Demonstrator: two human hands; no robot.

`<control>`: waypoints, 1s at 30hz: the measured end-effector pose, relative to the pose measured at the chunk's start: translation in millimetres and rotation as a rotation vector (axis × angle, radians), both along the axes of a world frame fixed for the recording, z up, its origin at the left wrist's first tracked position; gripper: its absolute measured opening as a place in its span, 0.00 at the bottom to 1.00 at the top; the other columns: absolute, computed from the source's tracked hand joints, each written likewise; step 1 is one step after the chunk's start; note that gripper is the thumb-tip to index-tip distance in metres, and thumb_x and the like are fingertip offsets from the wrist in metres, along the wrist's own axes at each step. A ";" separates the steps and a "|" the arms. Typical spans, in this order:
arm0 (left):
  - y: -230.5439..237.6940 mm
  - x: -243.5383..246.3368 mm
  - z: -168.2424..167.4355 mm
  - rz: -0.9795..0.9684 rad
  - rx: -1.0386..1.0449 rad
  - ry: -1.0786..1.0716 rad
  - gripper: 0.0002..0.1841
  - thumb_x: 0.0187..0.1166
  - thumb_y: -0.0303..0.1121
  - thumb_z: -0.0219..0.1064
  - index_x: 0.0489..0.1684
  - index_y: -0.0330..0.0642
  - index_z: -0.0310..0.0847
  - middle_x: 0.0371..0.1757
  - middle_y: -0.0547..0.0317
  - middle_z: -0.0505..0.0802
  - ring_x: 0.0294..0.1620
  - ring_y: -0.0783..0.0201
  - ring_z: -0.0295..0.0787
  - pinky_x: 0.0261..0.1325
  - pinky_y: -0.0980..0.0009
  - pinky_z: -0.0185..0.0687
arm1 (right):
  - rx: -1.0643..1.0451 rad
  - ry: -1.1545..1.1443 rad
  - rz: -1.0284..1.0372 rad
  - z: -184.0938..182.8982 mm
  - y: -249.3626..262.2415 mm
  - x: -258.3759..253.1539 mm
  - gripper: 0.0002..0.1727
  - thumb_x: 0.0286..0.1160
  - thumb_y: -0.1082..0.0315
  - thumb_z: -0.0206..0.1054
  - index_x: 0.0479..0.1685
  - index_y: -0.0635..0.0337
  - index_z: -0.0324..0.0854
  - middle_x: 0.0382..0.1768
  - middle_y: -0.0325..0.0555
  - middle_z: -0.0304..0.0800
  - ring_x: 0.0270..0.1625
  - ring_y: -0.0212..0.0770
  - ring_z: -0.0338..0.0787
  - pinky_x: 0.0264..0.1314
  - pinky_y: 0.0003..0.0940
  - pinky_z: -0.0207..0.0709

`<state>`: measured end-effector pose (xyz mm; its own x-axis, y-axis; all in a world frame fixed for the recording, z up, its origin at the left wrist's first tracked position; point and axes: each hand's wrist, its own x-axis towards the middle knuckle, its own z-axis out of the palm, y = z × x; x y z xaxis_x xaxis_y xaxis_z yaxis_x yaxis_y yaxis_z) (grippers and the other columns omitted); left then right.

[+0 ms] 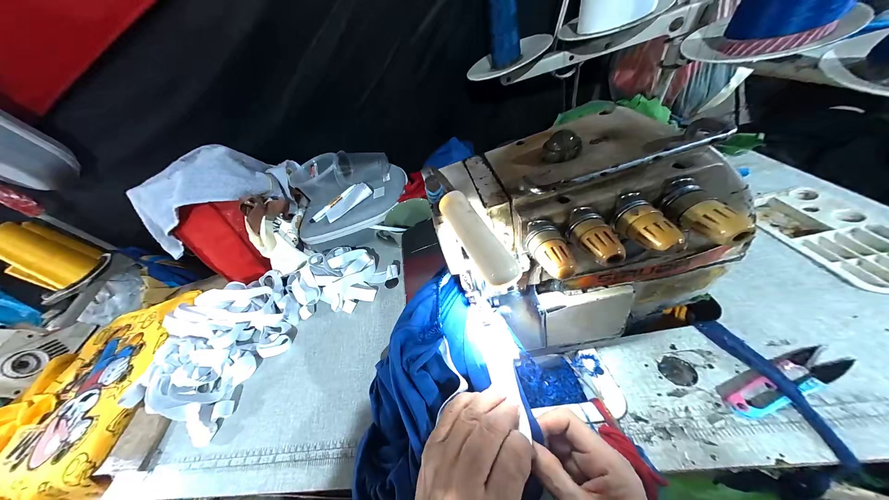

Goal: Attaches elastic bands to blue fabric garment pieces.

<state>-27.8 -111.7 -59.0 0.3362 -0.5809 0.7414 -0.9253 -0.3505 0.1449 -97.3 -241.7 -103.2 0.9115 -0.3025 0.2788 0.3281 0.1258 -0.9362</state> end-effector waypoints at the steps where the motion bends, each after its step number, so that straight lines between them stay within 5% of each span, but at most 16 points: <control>1: -1.3 2.4 0.8 0.015 -0.004 -0.009 0.06 0.80 0.21 0.61 0.37 0.38 0.83 0.44 0.50 0.95 0.59 0.59 0.91 0.76 0.68 0.75 | -0.003 -0.004 -0.001 2.8 -1.2 2.7 0.08 0.74 0.81 0.64 0.46 0.61 0.77 0.33 0.26 0.90 0.34 0.15 0.86 0.40 0.16 0.82; 10: -17.9 28.7 7.9 0.134 0.013 -0.155 0.06 0.77 0.25 0.62 0.37 0.41 0.87 0.37 0.54 0.94 0.49 0.62 0.91 0.65 0.73 0.79 | 0.051 -0.012 -0.021 14.6 -10.3 35.0 0.09 0.67 0.77 0.69 0.44 0.58 0.80 0.29 0.21 0.85 0.28 0.12 0.80 0.32 0.10 0.76; 13: -19.2 19.1 12.1 0.084 0.049 -0.128 0.08 0.78 0.23 0.62 0.38 0.40 0.88 0.39 0.52 0.95 0.47 0.60 0.92 0.62 0.70 0.81 | 0.113 0.019 0.028 14.8 -10.2 30.6 0.11 0.65 0.80 0.70 0.44 0.57 0.82 0.31 0.19 0.88 0.32 0.13 0.84 0.37 0.12 0.80; 16: -16.1 0.7 12.2 0.021 0.083 -0.060 0.07 0.76 0.20 0.62 0.36 0.38 0.87 0.40 0.50 0.96 0.52 0.57 0.93 0.66 0.71 0.81 | 0.157 0.034 0.076 13.7 -8.0 20.3 0.13 0.65 0.84 0.67 0.43 0.58 0.85 0.35 0.19 0.93 0.37 0.14 0.89 0.46 0.16 0.85; 25: 6.9 -1.0 6.9 -0.127 0.070 -0.019 0.10 0.80 0.19 0.57 0.32 0.40 0.81 0.40 0.50 0.93 0.56 0.56 0.91 0.77 0.68 0.74 | 0.075 0.016 0.070 7.0 -9.1 12.1 0.12 0.70 0.83 0.64 0.44 0.58 0.85 0.37 0.20 0.93 0.38 0.14 0.89 0.46 0.16 0.85; 30: -13.1 10.6 13.2 0.020 0.055 -0.136 0.09 0.77 0.19 0.57 0.35 0.39 0.84 0.37 0.51 0.93 0.47 0.56 0.92 0.66 0.68 0.80 | 0.096 0.011 -0.018 16.7 -5.7 26.3 0.08 0.67 0.83 0.68 0.40 0.63 0.86 0.34 0.23 0.93 0.35 0.14 0.88 0.41 0.13 0.84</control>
<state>-17.2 -124.8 -45.8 0.2469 -0.6163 0.7478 -0.9277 -0.3734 -0.0014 -71.0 -247.3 -86.5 0.9085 -0.3438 0.2374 0.3205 0.2090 -0.9239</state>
